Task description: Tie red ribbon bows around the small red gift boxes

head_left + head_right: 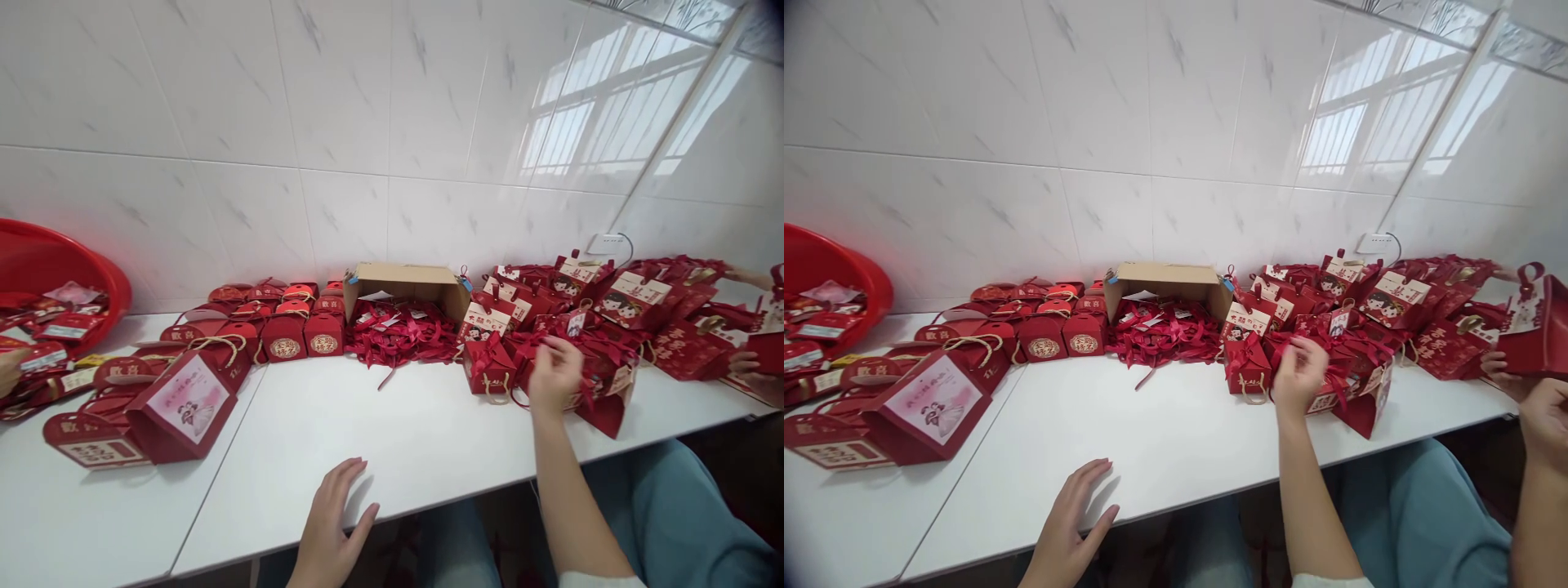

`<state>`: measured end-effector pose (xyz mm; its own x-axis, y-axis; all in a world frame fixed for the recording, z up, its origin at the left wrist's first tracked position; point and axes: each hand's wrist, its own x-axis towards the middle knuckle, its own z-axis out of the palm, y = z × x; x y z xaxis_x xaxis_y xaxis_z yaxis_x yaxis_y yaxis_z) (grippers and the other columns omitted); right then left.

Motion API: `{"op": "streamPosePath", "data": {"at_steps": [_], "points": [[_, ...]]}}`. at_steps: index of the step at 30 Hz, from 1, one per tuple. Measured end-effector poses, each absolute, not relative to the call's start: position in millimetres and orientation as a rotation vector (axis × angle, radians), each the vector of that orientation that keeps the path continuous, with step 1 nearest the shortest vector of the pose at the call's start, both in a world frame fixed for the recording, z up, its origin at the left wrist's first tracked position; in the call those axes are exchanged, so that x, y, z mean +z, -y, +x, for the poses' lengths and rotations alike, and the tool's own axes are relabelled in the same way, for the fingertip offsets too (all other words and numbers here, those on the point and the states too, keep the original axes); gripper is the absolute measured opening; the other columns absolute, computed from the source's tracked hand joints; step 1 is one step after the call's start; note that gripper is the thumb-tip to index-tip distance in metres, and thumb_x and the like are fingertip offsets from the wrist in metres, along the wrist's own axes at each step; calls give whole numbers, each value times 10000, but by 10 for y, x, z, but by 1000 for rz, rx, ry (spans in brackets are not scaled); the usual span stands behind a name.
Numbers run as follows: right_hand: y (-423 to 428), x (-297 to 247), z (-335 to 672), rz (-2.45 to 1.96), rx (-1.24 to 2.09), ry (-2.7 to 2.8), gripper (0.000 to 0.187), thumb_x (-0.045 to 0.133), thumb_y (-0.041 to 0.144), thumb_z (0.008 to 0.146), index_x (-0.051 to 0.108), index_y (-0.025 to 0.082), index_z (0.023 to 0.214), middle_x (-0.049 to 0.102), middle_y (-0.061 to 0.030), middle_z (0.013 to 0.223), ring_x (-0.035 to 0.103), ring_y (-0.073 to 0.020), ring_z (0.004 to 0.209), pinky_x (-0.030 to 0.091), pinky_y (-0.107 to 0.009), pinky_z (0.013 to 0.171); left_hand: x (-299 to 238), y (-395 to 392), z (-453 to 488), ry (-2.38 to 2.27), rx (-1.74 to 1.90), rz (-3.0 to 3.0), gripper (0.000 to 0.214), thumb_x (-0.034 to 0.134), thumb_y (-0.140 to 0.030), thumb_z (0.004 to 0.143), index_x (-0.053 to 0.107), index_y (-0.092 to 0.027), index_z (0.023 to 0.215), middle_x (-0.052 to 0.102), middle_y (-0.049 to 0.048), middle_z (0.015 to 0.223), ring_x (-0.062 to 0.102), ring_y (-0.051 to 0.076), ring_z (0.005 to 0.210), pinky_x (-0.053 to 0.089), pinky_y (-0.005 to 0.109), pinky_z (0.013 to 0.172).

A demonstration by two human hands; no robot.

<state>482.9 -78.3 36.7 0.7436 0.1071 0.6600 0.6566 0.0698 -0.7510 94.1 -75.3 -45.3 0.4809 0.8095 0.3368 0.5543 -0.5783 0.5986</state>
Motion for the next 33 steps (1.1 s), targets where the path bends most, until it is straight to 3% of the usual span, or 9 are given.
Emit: {"op": "streamPosePath", "data": {"at_steps": [6,12,24,33], "points": [[-379,329,4165,-1489,-109,1395,179,480,280,902,618,168,876,624,-52,886,599,-165,820,501,-317,748,-455,761,924,-1120,801,2357,411,524,-380,846,517,-254,1238,543,120,1269,510,295,1183,482,477,939],[-1035,26,3764,-1662,54,1618,285,540,322,900,557,142,1120,586,-72,1103,597,-192,937,516,-390,798,-486,781,891,-1102,757,2367,422,515,-380,858,482,-260,1262,519,121,1291,490,280,1202,474,460,955],[-1193,-172,3666,-2115,181,1574,268,551,305,895,566,144,1109,583,-80,1120,589,-197,972,504,-401,830,-411,879,883,-1064,761,2294,434,553,-345,835,461,-257,1250,499,113,1292,475,265,1178,441,451,970],[-1173,-290,3719,-2138,277,1669,235,551,309,895,586,149,1064,604,-71,1067,604,-175,916,516,-363,796,-388,884,888,-1051,750,2291,420,543,-337,842,454,-255,1244,495,110,1284,467,261,1176,431,449,971]]}}
